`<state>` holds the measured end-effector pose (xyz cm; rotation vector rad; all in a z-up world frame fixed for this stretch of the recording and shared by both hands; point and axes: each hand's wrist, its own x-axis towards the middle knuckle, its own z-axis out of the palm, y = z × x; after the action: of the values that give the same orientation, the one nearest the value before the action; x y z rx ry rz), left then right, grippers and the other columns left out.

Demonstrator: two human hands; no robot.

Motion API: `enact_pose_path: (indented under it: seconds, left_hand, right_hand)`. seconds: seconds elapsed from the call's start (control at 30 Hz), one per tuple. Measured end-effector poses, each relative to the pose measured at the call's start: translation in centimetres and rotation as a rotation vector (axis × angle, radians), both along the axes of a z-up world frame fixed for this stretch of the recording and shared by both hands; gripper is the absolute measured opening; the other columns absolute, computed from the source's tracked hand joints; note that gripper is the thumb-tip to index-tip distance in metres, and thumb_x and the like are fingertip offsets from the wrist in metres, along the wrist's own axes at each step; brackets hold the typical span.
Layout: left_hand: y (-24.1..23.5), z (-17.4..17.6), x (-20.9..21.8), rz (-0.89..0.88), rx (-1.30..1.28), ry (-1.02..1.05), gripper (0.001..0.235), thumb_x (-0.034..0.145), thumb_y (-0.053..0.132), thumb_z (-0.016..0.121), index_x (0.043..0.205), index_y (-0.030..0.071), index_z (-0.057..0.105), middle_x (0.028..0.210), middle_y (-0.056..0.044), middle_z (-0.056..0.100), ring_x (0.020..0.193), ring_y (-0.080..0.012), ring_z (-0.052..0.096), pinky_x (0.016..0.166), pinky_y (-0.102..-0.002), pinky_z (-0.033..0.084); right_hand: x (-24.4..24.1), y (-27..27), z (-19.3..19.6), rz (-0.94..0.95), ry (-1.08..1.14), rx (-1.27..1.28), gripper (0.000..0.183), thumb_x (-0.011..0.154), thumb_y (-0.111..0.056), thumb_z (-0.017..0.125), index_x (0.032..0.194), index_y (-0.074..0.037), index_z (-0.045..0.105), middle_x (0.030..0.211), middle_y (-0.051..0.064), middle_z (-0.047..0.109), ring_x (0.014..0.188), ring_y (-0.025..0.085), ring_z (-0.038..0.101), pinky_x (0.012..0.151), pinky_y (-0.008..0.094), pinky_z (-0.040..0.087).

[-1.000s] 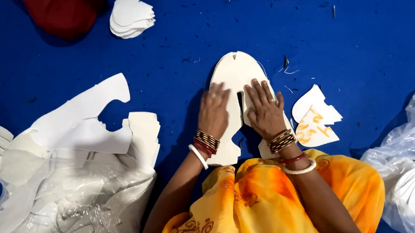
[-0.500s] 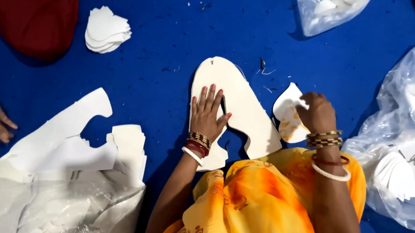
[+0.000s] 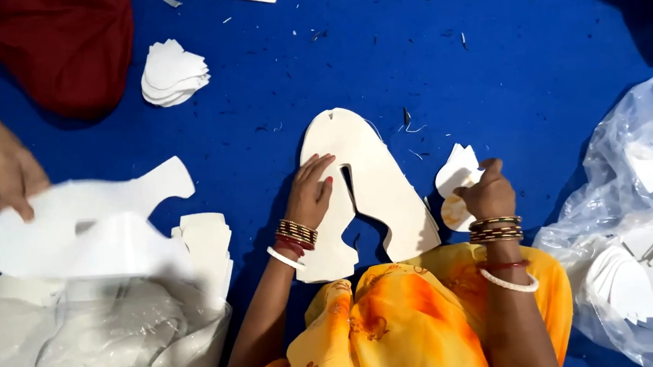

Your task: Stacking and organizing white shoe upper components on a blue floor in a manufacturing setting.

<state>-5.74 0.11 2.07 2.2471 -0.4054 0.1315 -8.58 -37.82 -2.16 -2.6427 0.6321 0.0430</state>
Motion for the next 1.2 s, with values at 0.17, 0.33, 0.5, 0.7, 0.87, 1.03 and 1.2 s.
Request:
enact_pose_path:
  seconds: [0.17, 0.33, 0.5, 0.7, 0.87, 1.03, 1.2]
  left_hand:
    - [0.2, 1.5, -0.5, 0.051, -0.050, -0.046, 0.039, 0.095, 0.003, 0.061, 0.134, 0.012, 0.065, 0.140, -0.010, 0.063, 0.140, -0.0326, 0.048, 0.116, -0.044, 0.042]
    - [0.1, 3.4, -1.0, 0.076, -0.084, -0.057, 0.038, 0.094, 0.002, 0.061, 0.131, 0.012, 0.066, 0.138, -0.009, 0.064, 0.137, -0.0319, 0.050, 0.113, -0.043, 0.044]
    - [-0.4, 4.4, -1.4, 0.081, -0.081, -0.067, 0.039, 0.093, 0.001, 0.062, 0.129, 0.012, 0.067, 0.135, -0.008, 0.065, 0.132, -0.0299, 0.053, 0.111, -0.042, 0.045]
    - [-2.4, 5.1, -1.8, 0.013, -0.123, -0.078, 0.040, 0.091, -0.002, 0.063, 0.129, 0.011, 0.066, 0.135, -0.009, 0.063, 0.130, -0.0297, 0.054, 0.110, -0.042, 0.046]
    - [-3.7, 5.7, -2.2, -0.034, -0.135, -0.061, 0.042, 0.091, -0.002, 0.062, 0.131, 0.011, 0.065, 0.136, -0.009, 0.061, 0.130, -0.0302, 0.054, 0.109, -0.041, 0.048]
    - [-4.6, 5.7, -2.6, -0.082, -0.132, -0.030, 0.041, 0.092, -0.002, 0.061, 0.130, 0.012, 0.064, 0.136, -0.009, 0.061, 0.132, -0.0300, 0.054, 0.108, -0.040, 0.049]
    - [-5.1, 4.8, -2.9, -0.116, -0.097, -0.078, 0.041, 0.090, -0.001, 0.061, 0.129, 0.011, 0.065, 0.136, -0.009, 0.062, 0.134, -0.0336, 0.051, 0.111, -0.043, 0.045]
  right_hand:
    - [0.1, 1.6, 0.0, 0.151, -0.090, -0.219, 0.083, 0.055, -0.039, 0.099, 0.120, -0.003, 0.062, 0.117, 0.024, 0.059, 0.104, 0.047, 0.063, 0.087, 0.052, 0.052]
    - [0.0, 0.9, -2.4, 0.158, -0.002, -0.127, 0.074, 0.066, -0.045, 0.093, 0.122, -0.005, 0.065, 0.114, 0.018, 0.068, 0.109, 0.039, 0.067, 0.105, 0.051, 0.050]
    - [0.0, 1.2, -1.9, 0.156, 0.006, -0.135, 0.050, 0.065, -0.038, 0.097, 0.100, -0.010, 0.075, 0.113, 0.023, 0.062, 0.104, 0.046, 0.059, 0.092, 0.051, 0.052]
    - [0.0, 1.7, -1.9, 0.172, -0.239, -0.082, 0.073, 0.055, -0.031, 0.094, 0.119, -0.006, 0.069, 0.111, 0.019, 0.065, 0.098, 0.044, 0.064, 0.084, 0.051, 0.053]
    - [0.6, 0.2, -2.3, 0.186, -0.032, -0.071, 0.042, 0.064, -0.039, 0.093, 0.090, -0.010, 0.078, 0.100, 0.018, 0.070, 0.087, 0.037, 0.070, 0.080, 0.046, 0.057]
    - [0.7, -1.1, 3.4, 0.146, 0.295, 0.214, 0.039, 0.076, -0.039, 0.088, 0.093, -0.008, 0.074, 0.096, 0.017, 0.078, 0.084, 0.030, 0.073, 0.078, 0.042, 0.058]
    - [-1.1, -3.1, 6.4, 0.216, 0.302, 0.950, 0.021, 0.086, -0.021, 0.074, 0.084, -0.006, 0.060, 0.125, 0.006, 0.072, 0.108, 0.015, 0.066, 0.090, 0.034, 0.051]
